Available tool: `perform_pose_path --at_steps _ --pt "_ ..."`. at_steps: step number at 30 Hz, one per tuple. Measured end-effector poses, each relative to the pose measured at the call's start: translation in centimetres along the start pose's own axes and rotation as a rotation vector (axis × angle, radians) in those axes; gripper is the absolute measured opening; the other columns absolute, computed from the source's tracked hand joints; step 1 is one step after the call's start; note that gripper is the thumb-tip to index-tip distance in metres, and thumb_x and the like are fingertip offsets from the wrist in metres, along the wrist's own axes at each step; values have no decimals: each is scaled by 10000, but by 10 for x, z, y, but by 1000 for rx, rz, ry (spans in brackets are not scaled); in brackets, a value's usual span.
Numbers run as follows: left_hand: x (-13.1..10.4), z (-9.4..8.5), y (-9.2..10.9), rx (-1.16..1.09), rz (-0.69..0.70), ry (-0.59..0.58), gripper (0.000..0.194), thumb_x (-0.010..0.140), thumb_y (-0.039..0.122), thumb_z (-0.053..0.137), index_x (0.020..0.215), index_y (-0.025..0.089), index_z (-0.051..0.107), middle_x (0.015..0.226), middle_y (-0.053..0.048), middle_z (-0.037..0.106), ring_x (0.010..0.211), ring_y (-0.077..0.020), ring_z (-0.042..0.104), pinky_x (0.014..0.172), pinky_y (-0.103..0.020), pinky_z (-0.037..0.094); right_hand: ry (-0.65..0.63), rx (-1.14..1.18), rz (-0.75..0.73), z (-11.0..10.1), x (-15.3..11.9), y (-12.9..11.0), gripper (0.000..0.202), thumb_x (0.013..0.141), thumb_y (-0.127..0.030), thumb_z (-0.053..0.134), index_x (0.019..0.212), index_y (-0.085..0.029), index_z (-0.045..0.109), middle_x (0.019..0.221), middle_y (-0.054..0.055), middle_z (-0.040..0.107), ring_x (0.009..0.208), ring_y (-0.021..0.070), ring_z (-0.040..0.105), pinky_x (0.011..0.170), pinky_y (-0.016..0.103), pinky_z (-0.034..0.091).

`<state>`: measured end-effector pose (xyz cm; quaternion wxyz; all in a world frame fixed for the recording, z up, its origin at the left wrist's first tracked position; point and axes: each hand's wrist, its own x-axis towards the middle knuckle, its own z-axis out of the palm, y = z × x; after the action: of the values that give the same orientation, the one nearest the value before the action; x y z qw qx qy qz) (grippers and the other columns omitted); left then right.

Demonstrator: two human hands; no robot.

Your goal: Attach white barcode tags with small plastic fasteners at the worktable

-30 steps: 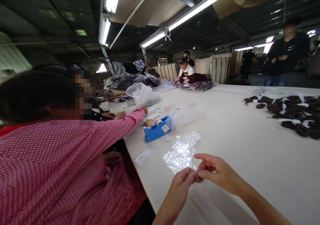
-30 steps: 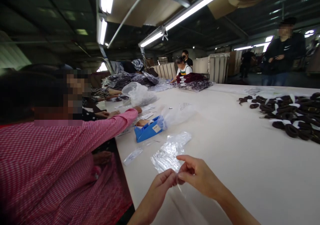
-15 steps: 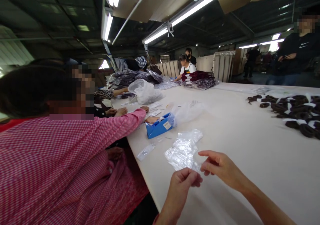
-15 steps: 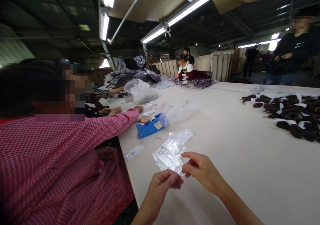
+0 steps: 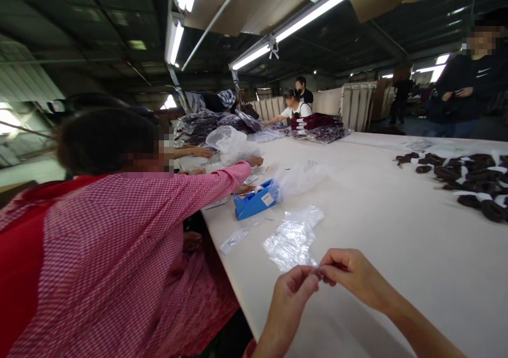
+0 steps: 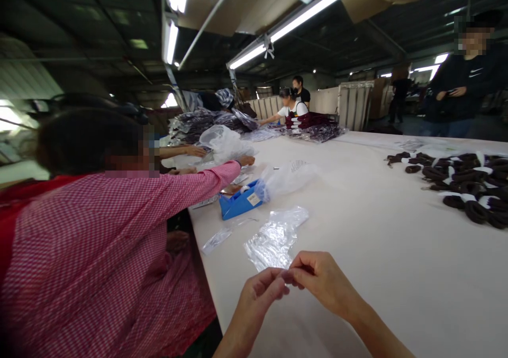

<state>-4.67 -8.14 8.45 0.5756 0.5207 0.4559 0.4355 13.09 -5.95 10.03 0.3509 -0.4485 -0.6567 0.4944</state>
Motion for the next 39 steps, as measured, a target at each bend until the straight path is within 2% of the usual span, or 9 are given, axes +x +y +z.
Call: perform_pose_path --at_steps 3,5,8,13,18,23,27,31,39 --pt "-1 4 2 35 56 56 222 802 331 622 774 136 724 724 -44 723 742 -167 608 728 -261 450 -22 21 -9 1 -2 -2 187 821 -316 591 735 -178 683 643 -12 653 619 134 567 595 242 430" --pt "-1 5 3 48 46 97 236 807 326 611 740 131 726 683 -43 717 678 -152 587 688 -254 447 -25 68 -3 0 -2 -3 164 821 -312 594 838 -179 688 666 -11 658 638 140 581 624 251 450" --pt "-4 2 4 3 6 121 246 799 338 626 738 121 723 702 -53 723 644 -140 578 656 -247 439 -35 101 27 -4 -4 -5 238 805 -319 620 989 -182 683 690 -11 662 663 150 597 657 270 466" --pt "-7 -2 4 -83 -33 108 262 780 363 666 703 116 711 696 -53 714 636 -130 576 668 -246 434 -89 131 51 -7 -6 -6 295 799 -379 654 998 -167 699 762 18 686 728 169 619 684 284 481" --pt "-6 -1 6 -133 -55 107 262 757 350 697 636 118 681 598 -20 662 598 -112 539 654 -233 414 -61 57 -41 -6 -8 -9 397 776 -311 686 1158 -214 639 1054 57 687 873 198 635 742 312 517" --pt "-6 -1 7 -117 -55 109 211 704 306 733 620 118 686 563 -13 643 589 -117 527 648 -238 406 -29 -75 -194 -5 -9 -14 282 805 -229 651 1084 -264 672 1094 35 667 934 189 634 777 302 529" --pt "-5 -1 6 -98 -48 109 169 707 268 723 625 123 696 569 -9 645 588 -119 534 650 -243 408 -26 -202 -351 -5 -10 -15 178 825 -190 635 966 -278 698 1229 28 596 1124 190 569 952 300 463" --pt "-4 1 4 -65 -39 125 153 710 244 714 616 124 698 581 -6 646 596 -113 528 643 -235 395 -25 -298 -333 -4 -11 -13 106 826 -187 634 874 -269 683 1214 14 601 1128 179 571 971 287 440" --pt "-3 2 1 35 -67 98 135 656 238 728 600 116 714 548 1 625 573 -113 507 606 -230 372 -59 -252 -283 -3 -8 -15 31 824 -234 654 797 -240 668 1017 -5 665 976 166 625 878 266 457"
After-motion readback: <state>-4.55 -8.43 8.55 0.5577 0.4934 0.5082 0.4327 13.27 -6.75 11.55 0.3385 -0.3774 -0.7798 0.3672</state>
